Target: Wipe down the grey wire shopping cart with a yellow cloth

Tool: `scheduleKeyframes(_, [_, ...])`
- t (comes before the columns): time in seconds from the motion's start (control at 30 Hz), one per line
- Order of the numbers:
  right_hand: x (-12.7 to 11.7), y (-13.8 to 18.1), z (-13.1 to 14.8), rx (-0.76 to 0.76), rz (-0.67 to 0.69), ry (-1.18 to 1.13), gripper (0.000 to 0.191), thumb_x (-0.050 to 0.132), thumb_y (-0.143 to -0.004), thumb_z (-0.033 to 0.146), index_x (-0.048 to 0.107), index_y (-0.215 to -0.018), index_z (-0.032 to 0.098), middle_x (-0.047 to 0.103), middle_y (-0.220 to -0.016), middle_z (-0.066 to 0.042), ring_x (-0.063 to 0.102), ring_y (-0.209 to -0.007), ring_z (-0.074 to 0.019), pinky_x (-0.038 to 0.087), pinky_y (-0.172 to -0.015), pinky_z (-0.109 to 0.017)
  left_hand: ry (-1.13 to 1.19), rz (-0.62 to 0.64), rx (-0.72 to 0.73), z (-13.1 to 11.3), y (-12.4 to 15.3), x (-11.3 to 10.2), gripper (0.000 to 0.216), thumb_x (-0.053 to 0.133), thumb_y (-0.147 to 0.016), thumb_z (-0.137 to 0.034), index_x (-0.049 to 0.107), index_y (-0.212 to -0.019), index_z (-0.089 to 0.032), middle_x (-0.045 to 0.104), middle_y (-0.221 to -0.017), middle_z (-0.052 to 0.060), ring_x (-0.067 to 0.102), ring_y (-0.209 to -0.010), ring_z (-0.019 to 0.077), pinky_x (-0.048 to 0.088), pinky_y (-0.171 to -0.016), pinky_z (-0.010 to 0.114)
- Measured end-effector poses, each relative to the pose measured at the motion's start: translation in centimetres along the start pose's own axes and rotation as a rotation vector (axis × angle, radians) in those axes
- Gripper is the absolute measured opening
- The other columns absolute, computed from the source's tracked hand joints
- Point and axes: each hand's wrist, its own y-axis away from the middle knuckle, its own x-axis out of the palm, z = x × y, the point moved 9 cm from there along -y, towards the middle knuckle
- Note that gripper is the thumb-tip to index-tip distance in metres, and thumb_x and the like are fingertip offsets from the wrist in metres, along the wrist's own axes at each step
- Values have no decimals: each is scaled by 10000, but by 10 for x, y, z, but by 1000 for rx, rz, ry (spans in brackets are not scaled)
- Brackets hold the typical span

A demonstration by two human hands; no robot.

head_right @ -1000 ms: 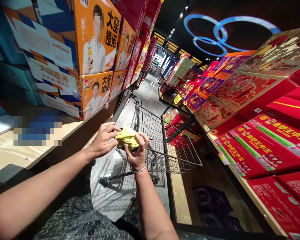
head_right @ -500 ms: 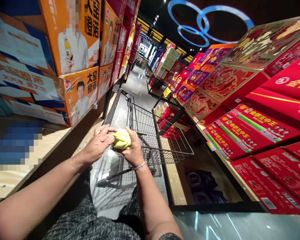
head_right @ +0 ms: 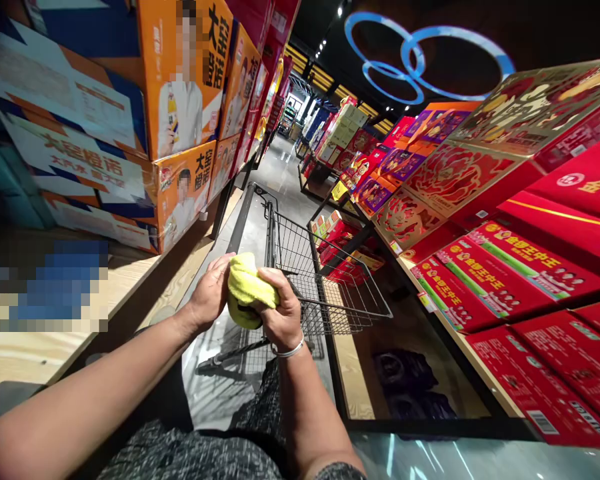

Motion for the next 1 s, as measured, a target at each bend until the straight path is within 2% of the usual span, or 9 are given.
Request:
scheduleKeyframes(0.13, [6, 4, -17, 135, -107, -159, 459, 568, -882, 587, 615, -1148, 216, 657, -1053, -77, 636, -896, -191, 547, -793, -316, -168, 4, 46, -15, 5, 3, 323, 389, -948, -341, 681, -999, -212, 643, -1160, 89, 453, -1247, 312, 317, -1113, 533])
scheduleKeyframes(0.27, [4, 17, -23, 169, -230, -134, 439, 427, -955, 571, 566, -1161, 208, 627, -1056, -84, 623, -919, -183, 543, -826, -323, -307, -204, 124, -39, 22, -11, 264, 388, -959, -322, 608, -1056, -214, 592, -1219, 113, 409, -1245, 325, 277, -1099, 559])
scheduleKeyframes(0.37, [-14, 26, -14, 92, -299, 1, 381, 433, -970, 480, 518, -1240, 224, 579, -1136, -100, 600, -1016, -202, 527, -908, -377, -307, -274, 234, -61, 45, -13, 278, 452, -938, -329, 509, -1175, -195, 558, -1209, 142, 481, -1172, 304, 358, -1045, 517])
scheduleKeyframes(0.43, [-25, 31, -3, 23, -272, 100, 354, 475, -958, 410, 506, -1272, 248, 552, -1194, -98, 576, -1093, -218, 504, -967, -417, -229, -187, 252, -67, 60, -4, 485, 575, -869, -347, 412, -1299, -191, 536, -1242, 147, 545, -1101, 278, 460, -943, 442])
scheduleKeyframes(0.53, [-41, 40, 12, -41, -205, 174, 349, 529, -931, 310, 516, -1278, 277, 550, -1213, -82, 551, -1154, -220, 478, -1014, -431, -99, 17, 86, -51, 78, 16, 655, 646, -799, -332, 348, -1368, -207, 590, -1208, 116, 633, -831, 195, 519, -708, 324])
scheduleKeyframes(0.63, [-54, 54, 22, -51, -175, 175, 357, 579, -895, 270, 538, -1250, 279, 578, -1168, -76, 567, -1128, -217, 492, -993, -415, -85, 146, -114, -23, 89, 29, 313, 619, -799, -363, 580, -1065, -203, 679, -906, 41, 605, -627, 158, 476, -604, 284])
scheduleKeyframes(0.8, [-53, 84, 4, 115, -35, -26, 219, 642, -847, 309, 621, -1056, 246, 634, -1046, -53, 621, -980, -194, 543, -869, -350, 243, 224, -508, 30, 110, 49, 345, 661, -758, -516, 626, -839, -183, 507, -478, -52, 460, -409, 114, 355, -427, 221])
scheduleKeyframes(0.9, [-44, 107, -28, 350, 1, -224, 232, 584, -889, 367, 609, -1063, 214, 674, -971, -49, 644, -838, -162, 562, -746, -295, 485, 128, -611, 41, 123, 57, 448, 767, -668, -502, 625, -936, -172, 602, -580, -35, 531, -461, 118, 411, -440, 215])
scheduleKeyframes(1.0, [-33, 123, -47, 453, -23, -352, 293, 530, -922, 443, 590, -1070, 197, 698, -954, -65, 660, -816, -172, 571, -749, -316, 674, 64, -587, 33, 134, 65, 509, 792, -661, -448, 615, -1051, -173, 719, -917, 53, 680, -816, 211, 557, -679, 300])
